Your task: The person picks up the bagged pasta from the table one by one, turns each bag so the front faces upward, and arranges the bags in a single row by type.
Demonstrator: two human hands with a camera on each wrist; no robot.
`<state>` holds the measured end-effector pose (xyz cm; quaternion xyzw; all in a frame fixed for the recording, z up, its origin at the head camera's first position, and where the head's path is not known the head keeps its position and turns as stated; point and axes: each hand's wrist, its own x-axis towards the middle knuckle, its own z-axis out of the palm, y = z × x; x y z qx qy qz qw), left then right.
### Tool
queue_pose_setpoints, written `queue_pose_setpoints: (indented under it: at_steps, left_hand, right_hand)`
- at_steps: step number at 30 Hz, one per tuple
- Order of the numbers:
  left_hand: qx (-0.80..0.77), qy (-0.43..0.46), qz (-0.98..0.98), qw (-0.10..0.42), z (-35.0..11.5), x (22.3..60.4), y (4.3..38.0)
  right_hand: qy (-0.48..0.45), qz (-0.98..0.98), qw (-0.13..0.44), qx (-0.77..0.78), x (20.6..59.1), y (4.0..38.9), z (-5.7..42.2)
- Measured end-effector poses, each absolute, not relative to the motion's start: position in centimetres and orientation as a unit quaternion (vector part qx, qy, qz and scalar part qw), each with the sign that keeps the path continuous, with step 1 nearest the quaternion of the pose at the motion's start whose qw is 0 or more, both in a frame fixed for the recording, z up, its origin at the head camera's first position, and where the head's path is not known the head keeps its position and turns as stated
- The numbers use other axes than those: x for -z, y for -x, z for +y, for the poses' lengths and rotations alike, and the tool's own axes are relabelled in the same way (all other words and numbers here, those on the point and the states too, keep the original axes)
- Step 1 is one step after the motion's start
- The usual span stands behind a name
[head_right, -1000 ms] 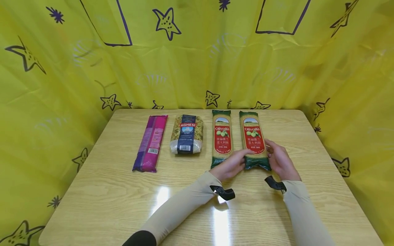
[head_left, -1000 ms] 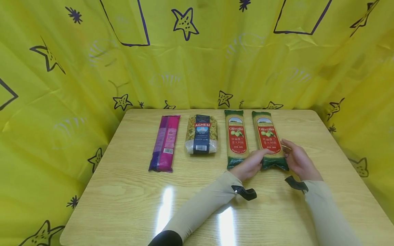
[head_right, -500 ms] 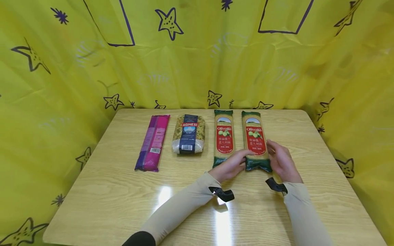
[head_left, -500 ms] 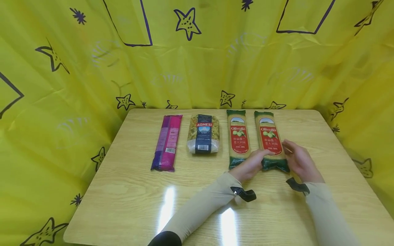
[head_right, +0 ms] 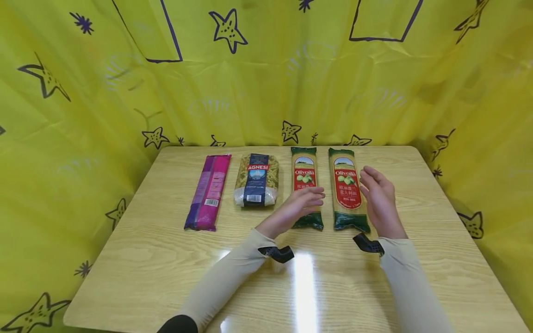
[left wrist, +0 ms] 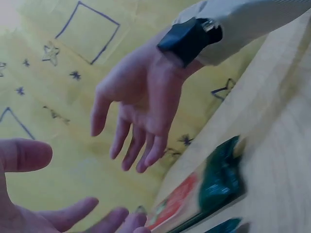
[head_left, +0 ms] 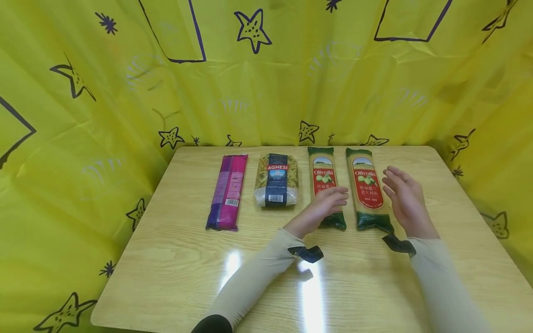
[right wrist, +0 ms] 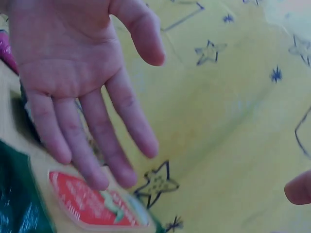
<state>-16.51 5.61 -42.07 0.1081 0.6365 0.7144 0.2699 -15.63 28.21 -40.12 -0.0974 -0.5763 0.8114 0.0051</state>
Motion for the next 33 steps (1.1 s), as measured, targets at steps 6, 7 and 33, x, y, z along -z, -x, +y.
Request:
queue_pose_setpoints:
  at_steps: [6, 7, 33]
  left_hand:
    - [-0.716, -0.139, 0.649, 0.215, 1.6, 40.1, 17.6]
    - [-0.713, -0.141, 0.655, 0.206, 0.9, 39.8, 17.7]
    - [-0.745, -0.044, 0.666, 0.006, -15.7, 35.5, 20.2]
  right_hand:
    - [0.036, -0.551, 0.064, -0.832, 38.1, 15.8, 25.7]
    - [0.025, -0.548, 0.068, -0.833, 37.9, 15.8, 25.2]
    - [-0.061, -0.611, 0.025, -0.789, 34.8, 19.7, 12.2]
